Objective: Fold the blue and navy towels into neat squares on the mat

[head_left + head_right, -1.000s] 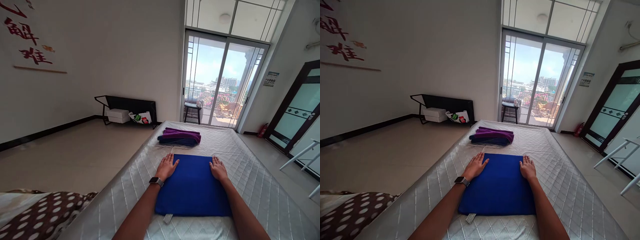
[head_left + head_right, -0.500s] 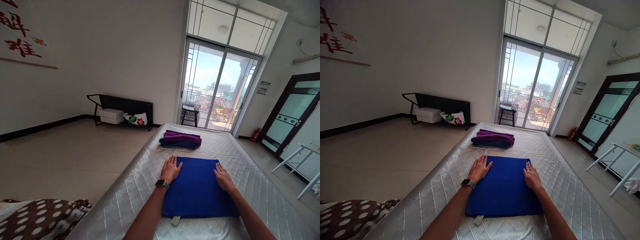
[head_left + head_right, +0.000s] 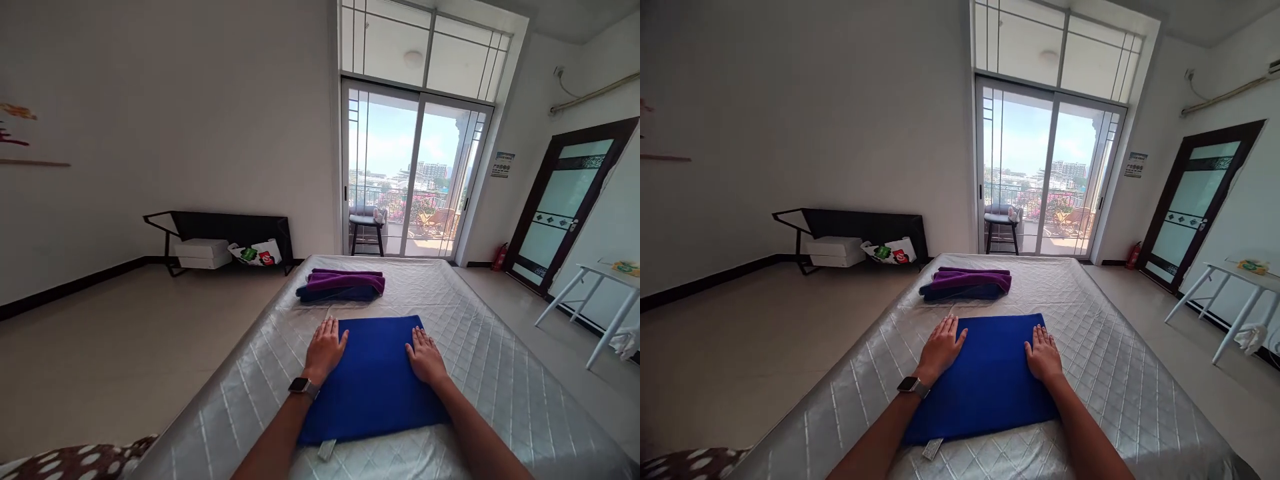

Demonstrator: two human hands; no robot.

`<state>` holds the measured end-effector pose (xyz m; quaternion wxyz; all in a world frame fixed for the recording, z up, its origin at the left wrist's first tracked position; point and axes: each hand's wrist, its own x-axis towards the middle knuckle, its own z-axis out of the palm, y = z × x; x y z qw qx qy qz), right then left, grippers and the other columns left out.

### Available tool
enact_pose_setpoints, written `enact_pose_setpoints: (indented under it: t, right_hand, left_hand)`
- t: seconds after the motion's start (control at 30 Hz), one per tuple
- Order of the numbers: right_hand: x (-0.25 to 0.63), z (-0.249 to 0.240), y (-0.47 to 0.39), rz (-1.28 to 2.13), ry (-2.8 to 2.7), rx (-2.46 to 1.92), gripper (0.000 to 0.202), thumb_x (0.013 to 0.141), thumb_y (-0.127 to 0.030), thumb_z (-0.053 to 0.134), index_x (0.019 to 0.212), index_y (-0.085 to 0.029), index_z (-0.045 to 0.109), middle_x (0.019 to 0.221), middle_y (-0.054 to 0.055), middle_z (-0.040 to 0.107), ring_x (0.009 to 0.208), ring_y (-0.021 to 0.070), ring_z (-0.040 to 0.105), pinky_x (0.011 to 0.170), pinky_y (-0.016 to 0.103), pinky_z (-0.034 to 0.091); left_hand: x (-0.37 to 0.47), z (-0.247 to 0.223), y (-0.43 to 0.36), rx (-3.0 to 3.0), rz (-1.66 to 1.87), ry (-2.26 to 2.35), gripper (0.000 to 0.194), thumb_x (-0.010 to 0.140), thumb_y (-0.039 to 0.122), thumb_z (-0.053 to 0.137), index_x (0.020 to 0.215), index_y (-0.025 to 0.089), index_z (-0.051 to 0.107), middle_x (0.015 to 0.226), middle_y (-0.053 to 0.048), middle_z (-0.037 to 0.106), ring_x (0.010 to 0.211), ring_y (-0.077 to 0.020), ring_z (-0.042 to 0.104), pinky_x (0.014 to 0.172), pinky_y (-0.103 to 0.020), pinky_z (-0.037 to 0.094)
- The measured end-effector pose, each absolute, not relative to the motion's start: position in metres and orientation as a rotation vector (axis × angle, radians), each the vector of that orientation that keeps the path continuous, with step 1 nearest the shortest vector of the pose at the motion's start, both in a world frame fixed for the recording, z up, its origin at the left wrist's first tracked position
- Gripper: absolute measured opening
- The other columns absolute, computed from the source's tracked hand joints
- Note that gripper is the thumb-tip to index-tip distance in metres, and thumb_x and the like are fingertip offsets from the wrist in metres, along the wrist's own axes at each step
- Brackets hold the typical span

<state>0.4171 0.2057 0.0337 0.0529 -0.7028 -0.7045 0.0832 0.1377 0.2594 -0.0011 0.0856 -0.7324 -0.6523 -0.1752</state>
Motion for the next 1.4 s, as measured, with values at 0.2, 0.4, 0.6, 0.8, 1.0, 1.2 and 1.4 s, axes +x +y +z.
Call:
enact_pose_setpoints:
  t: [0.2, 0.4, 0.6, 0.8, 1.0, 1.2, 1.4]
  right_hand:
    - [0.419, 0.029, 0.206, 0.271, -2.125, -2.103, 0.066, 0.102, -0.041, 0.023, 0.158, -0.006, 0.023, 0.164, 0.014, 0.023, 0.154, 0.0201, 0.015, 0.123, 0.038, 0.012]
    - [0.421, 0.029, 0.205, 0.262, -2.165, -2.048, 0.064, 0.102, -0.037, 0.023, 0.157, -0.004, 0.025, 0.164, 0.014, 0.021, 0.154, 0.0207, 0.014, 0.123, 0.038, 0.013]
    - [0.419, 0.032, 0.206, 0.307, -2.121, -2.081, 0.066, 0.102, -0.039, 0.021, 0.158, -0.004, 0.022, 0.164, 0.014, 0.023, 0.154, 0.0193, 0.013, 0.123, 0.039, 0.011]
    - [0.42, 0.031, 0.207, 0.321, -2.118, -2.102, 0.067, 0.102, -0.042, 0.018, 0.159, -0.006, 0.02, 0.166, 0.011, 0.02, 0.154, 0.0179, 0.011, 0.123, 0.037, 0.008]
    - [0.418, 0.033, 0.207, 0.241, -2.134, -2.104, 0.065, 0.102, -0.039, 0.021, 0.158, -0.006, 0.023, 0.164, 0.012, 0.022, 0.154, 0.0182, 0.014, 0.123, 0.038, 0.01]
    - [0.42, 0.033, 0.177, 0.151, -2.175, -2.11, 0.063, 0.102, -0.036, 0.023, 0.157, -0.007, 0.028, 0.164, 0.012, 0.024, 0.154, 0.0208, 0.015, 0.123, 0.041, 0.01]
    - [0.432, 0.015, 0.122, 0.241, -2.195, -2.064, 0.065, 0.102, -0.043, 0.023, 0.159, -0.011, 0.024, 0.164, 0.01, 0.024, 0.153, 0.0215, 0.017, 0.123, 0.041, 0.014]
  left_hand:
    - [0.252, 0.004, 0.229, -2.532, -0.457, -1.584, 0.06, 0.103, 0.047, 0.028, 0.143, 0.01, 0.053, 0.152, -0.016, 0.049, 0.144, -0.0271, 0.041, 0.119, -0.044, 0.035]
    - [0.297, -0.008, 0.222, -2.662, -0.4, -1.585, 0.055, 0.103, 0.043, 0.032, 0.154, 0.022, 0.038, 0.155, -0.013, 0.045, 0.146, -0.0276, 0.038, 0.12, -0.051, 0.031]
    - [0.216, -0.018, 0.209, -2.484, -0.334, -1.824, 0.068, 0.102, 0.055, 0.02, 0.152, 0.014, 0.041, 0.159, -0.012, 0.039, 0.15, -0.0267, 0.03, 0.122, -0.046, 0.027]
    - [0.14, -0.026, 0.185, -2.296, -0.256, -2.008, 0.077, 0.1, 0.06, 0.017, 0.154, 0.008, 0.035, 0.161, -0.014, 0.033, 0.15, -0.0282, 0.028, 0.123, -0.047, 0.025]
    - [0.138, -0.028, 0.18, -2.24, -0.368, -2.036, 0.078, 0.099, 0.063, 0.019, 0.151, 0.009, 0.042, 0.157, -0.015, 0.041, 0.148, -0.0295, 0.033, 0.121, -0.047, 0.03]
    - [0.142, -0.023, 0.178, -2.266, -0.391, -2.033, 0.077, 0.099, 0.06, 0.02, 0.151, 0.007, 0.041, 0.158, -0.017, 0.039, 0.148, -0.0309, 0.033, 0.121, -0.047, 0.03]
    - [0.138, -0.031, 0.183, -2.287, -0.386, -1.991, 0.076, 0.099, 0.06, 0.023, 0.15, 0.007, 0.043, 0.156, -0.018, 0.041, 0.147, -0.0335, 0.035, 0.119, -0.051, 0.031]
